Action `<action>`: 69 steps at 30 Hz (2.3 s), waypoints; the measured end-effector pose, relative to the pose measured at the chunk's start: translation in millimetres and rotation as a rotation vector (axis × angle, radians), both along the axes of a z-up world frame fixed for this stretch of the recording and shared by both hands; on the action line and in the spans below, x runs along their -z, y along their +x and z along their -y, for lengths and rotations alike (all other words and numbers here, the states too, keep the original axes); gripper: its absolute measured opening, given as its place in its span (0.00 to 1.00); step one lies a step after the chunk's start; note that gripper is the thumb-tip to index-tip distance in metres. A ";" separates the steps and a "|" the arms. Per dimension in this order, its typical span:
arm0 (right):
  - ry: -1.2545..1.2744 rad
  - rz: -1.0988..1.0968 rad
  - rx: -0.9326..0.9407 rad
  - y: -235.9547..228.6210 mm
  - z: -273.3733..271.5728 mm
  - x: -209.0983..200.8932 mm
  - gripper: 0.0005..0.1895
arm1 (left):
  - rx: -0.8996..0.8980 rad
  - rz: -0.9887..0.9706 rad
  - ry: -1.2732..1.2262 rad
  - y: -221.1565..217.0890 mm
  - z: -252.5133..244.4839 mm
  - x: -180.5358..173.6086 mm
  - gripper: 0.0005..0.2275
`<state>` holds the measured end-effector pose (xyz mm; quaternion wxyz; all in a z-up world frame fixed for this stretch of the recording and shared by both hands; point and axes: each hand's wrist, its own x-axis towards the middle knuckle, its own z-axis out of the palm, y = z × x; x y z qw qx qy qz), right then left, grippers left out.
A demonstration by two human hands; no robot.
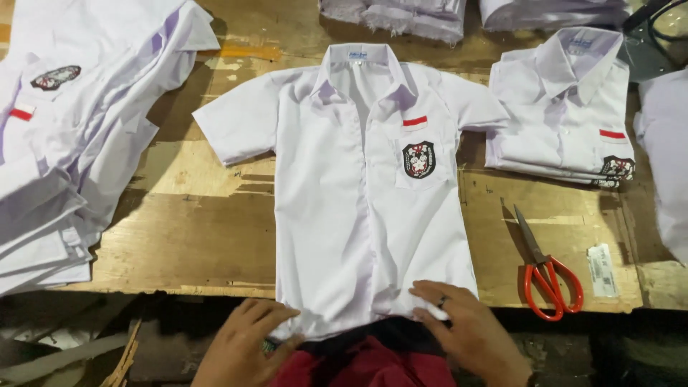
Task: Buttoning and folding a white short-sleeved shirt on a wooden workbench.
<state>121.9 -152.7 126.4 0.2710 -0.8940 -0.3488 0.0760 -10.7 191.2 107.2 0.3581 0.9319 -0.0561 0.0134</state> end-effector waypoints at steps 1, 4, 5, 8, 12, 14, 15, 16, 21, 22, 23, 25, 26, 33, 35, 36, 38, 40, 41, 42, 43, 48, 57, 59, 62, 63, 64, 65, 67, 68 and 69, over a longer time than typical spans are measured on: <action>0.002 -0.158 0.083 17.7 -3.6 -22.7 0.17 | -0.068 0.047 0.041 14.3 -4.6 -20.6 0.14; -0.075 -0.361 0.252 87.4 -36.6 -73.2 0.18 | -0.141 0.056 0.069 84.4 -22.0 -64.9 0.12; -0.155 -0.412 0.339 112.2 -50.9 -85.8 0.18 | -0.148 0.011 0.056 110.8 -28.0 -75.5 0.12; 0.283 -0.569 0.453 195.5 -82.7 -59.3 0.17 | -0.176 0.116 0.088 218.3 -44.2 -53.3 0.11; 0.430 -0.667 0.523 271.5 -115.5 -13.6 0.22 | -0.162 -0.030 0.172 329.2 -36.0 -9.8 0.08; 0.372 -0.615 0.515 299.1 -129.8 8.2 0.24 | -0.221 -0.051 0.196 364.3 -29.8 3.7 0.15; 0.371 -0.614 0.512 306.2 -135.9 10.6 0.24 | -0.224 -0.050 0.195 368.0 -24.8 0.6 0.15; 0.296 -0.499 0.554 313.6 -141.8 14.5 0.21 | -0.244 -0.028 0.222 372.1 -19.8 -1.1 0.15; 0.220 -0.296 0.653 327.8 -161.7 38.2 0.21 | -0.297 -0.111 0.330 382.9 -2.3 18.3 0.18; 0.222 -0.222 0.643 324.8 -167.4 41.1 0.21 | -0.297 -0.097 0.317 381.7 0.8 18.5 0.15; 0.225 -0.146 0.626 322.8 -173.6 42.9 0.20 | -0.302 -0.079 0.303 380.7 3.8 17.9 0.12; 0.272 -0.057 0.575 309.2 -184.9 41.3 0.19 | -0.321 -0.056 0.318 385.3 9.1 30.3 0.12; 0.327 0.038 0.522 302.4 -190.9 39.9 0.18 | -0.340 -0.024 0.338 387.6 11.4 35.8 0.12; 0.313 0.332 0.386 304.3 -193.9 60.0 0.08 | -0.341 0.139 0.378 391.6 21.8 23.1 0.05; 0.300 0.311 0.385 306.6 -190.9 60.9 0.09 | -0.315 0.089 0.392 392.2 24.5 23.3 0.07; 0.309 0.320 0.381 310.1 -191.0 65.5 0.09 | -0.321 0.100 0.396 396.0 22.3 21.3 0.07; 0.255 0.280 0.441 314.8 -189.4 75.7 0.07 | -0.289 -0.032 0.296 402.4 19.7 18.0 0.10; 0.248 0.250 0.458 316.3 -189.9 75.1 0.07 | -0.284 -0.076 0.295 408.5 20.8 10.0 0.10; 0.232 0.206 0.475 313.8 -189.6 77.3 0.08 | -0.279 -0.136 0.290 408.5 21.8 8.5 0.10; 0.233 0.206 0.472 316.0 -187.3 76.8 0.08 | -0.281 -0.136 0.290 406.0 23.6 11.1 0.10; 0.172 0.210 0.500 320.2 -185.5 75.8 0.12 | -0.325 -0.101 0.263 405.4 25.0 13.1 0.09; 0.222 0.423 0.396 331.0 -174.0 59.5 0.18 | -0.419 0.210 0.224 405.2 25.0 51.5 0.09; 0.328 0.417 0.171 345.5 -157.2 84.5 0.12 | -0.369 0.265 0.023 403.9 21.1 38.0 0.12; 0.374 0.379 0.148 343.1 -157.7 74.3 0.13 | -0.366 0.219 0.018 401.3 20.3 25.6 0.14; 0.325 0.459 0.123 352.1 -156.0 85.3 0.11 | -0.366 0.194 0.071 403.2 20.0 26.6 0.14; 0.322 0.449 0.125 351.3 -156.8 85.9 0.11 | -0.365 0.183 0.070 403.7 19.3 28.4 0.14; 0.313 0.455 0.139 350.5 -157.4 86.0 0.12 | -0.366 0.185 0.074 404.1 18.8 29.7 0.14; 0.306 0.469 0.152 351.8 -157.8 84.4 0.13 | -0.367 0.194 0.078 406.3 18.5 29.8 0.14; 0.292 0.469 0.180 352.6 -160.8 84.3 0.13 | -0.363 0.167 0.077 408.7 17.0 33.3 0.15; 0.279 0.473 0.207 352.6 -162.9 84.4 0.14 | -0.360 0.143 0.077 409.4 15.8 34.9 0.16; 0.277 0.468 0.210 350.5 -164.6 83.5 0.14 | -0.357 0.138 0.076 409.5 16.3 37.4 0.16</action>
